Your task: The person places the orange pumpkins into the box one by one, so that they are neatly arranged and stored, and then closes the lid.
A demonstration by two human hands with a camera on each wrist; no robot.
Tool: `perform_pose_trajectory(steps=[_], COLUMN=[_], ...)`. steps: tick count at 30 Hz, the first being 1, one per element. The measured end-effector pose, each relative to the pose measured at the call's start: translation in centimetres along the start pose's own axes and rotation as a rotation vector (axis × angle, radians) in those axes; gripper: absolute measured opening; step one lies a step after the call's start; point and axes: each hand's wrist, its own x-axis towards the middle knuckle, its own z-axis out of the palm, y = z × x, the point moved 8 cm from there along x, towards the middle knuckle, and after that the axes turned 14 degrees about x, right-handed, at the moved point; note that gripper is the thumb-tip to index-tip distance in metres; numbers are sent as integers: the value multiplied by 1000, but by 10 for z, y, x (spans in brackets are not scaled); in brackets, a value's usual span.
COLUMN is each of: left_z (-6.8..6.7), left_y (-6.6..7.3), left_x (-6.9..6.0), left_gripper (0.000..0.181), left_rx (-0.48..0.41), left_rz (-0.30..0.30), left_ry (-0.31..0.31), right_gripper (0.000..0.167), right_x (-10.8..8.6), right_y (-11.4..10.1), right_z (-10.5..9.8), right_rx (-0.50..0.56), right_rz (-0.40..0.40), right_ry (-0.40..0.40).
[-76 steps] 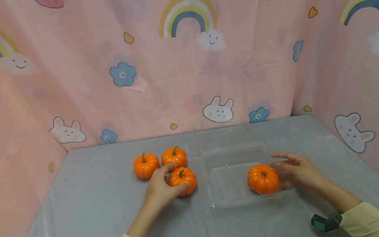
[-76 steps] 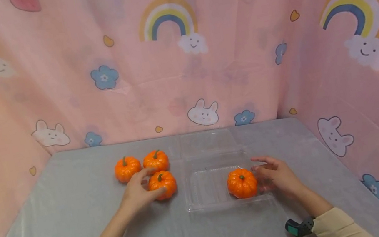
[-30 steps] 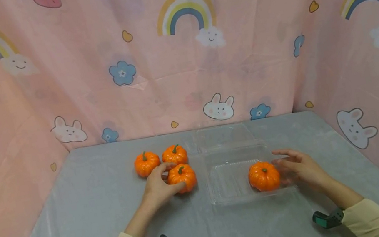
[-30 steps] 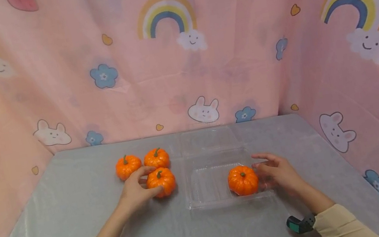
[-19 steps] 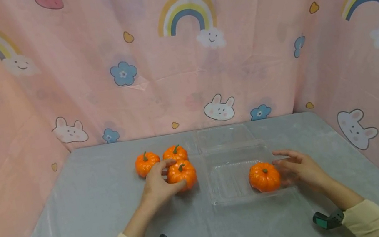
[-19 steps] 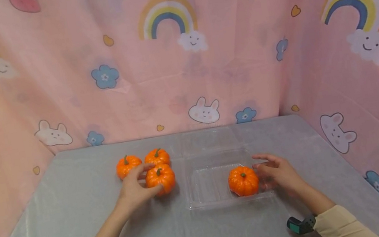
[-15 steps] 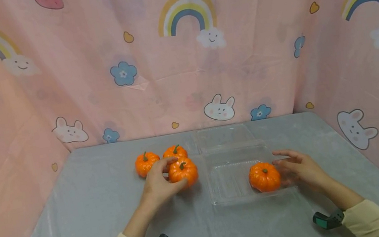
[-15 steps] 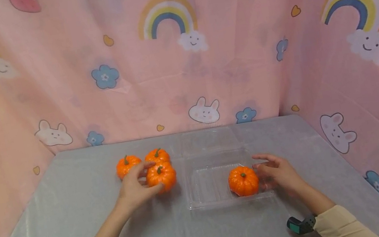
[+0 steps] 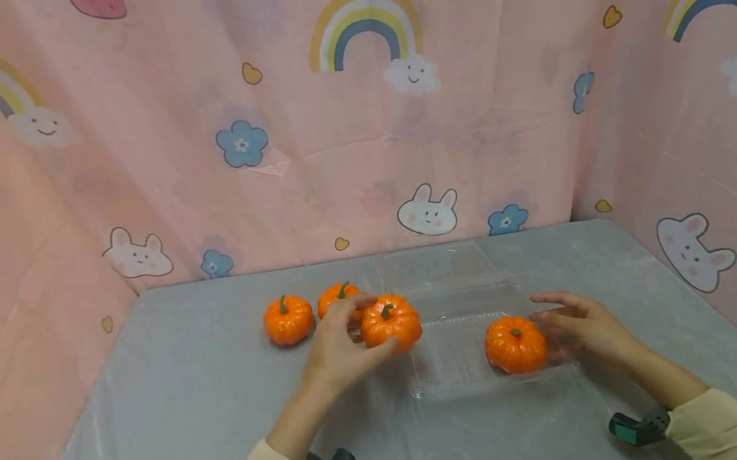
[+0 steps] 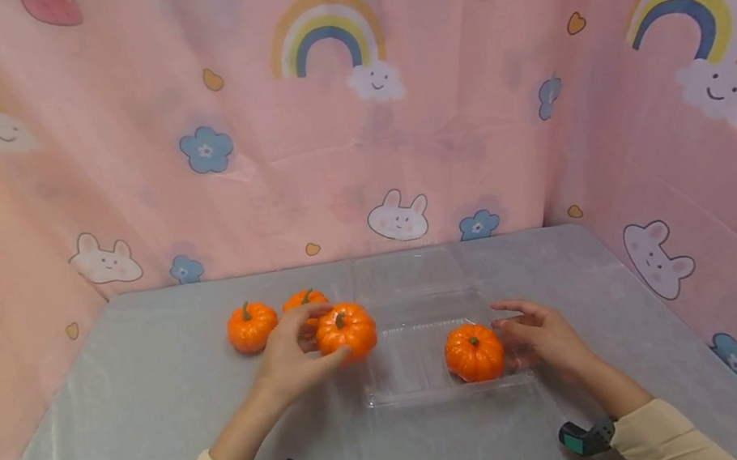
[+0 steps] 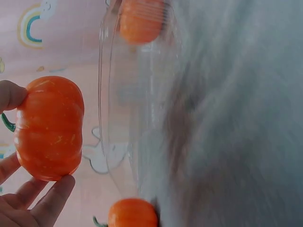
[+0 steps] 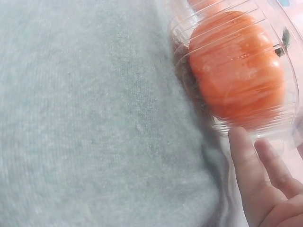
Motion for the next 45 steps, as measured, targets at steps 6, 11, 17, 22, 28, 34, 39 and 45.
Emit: perform_pose_trajectory(steps=[6,11,17,22,28,34,39,45], left_z=[14,26,40,49,61,72,81,91], left_y=[14,19,25,30,33,38,42,43], left_x=[4,7,9,9,9,9,10,11], left_gripper=[56,56,56,56,57,56,57,54], left_rx=[30,75,131,157,218,297,375,424], left_rz=[40,64,85,99,123,178,217,225], left_ry=[-26,-55,-93,-134,-172,-176,-199,-260], right_gripper=[59,59,57,55,55,55,57,57], right_x=[0,0,0,0,0,1,0,1], right_y=[2,3,3,2,2,3,2,2], right_z=[0,1,0,0,0,-1,-2,-2], right_rx=[3,10,16,9,-11,-4,-17,-14], right_rz=[10,16,7,-7,-15,-33,-42,-44], right_ry=[0,0,-7,-10,-9,-14,-7,-1])
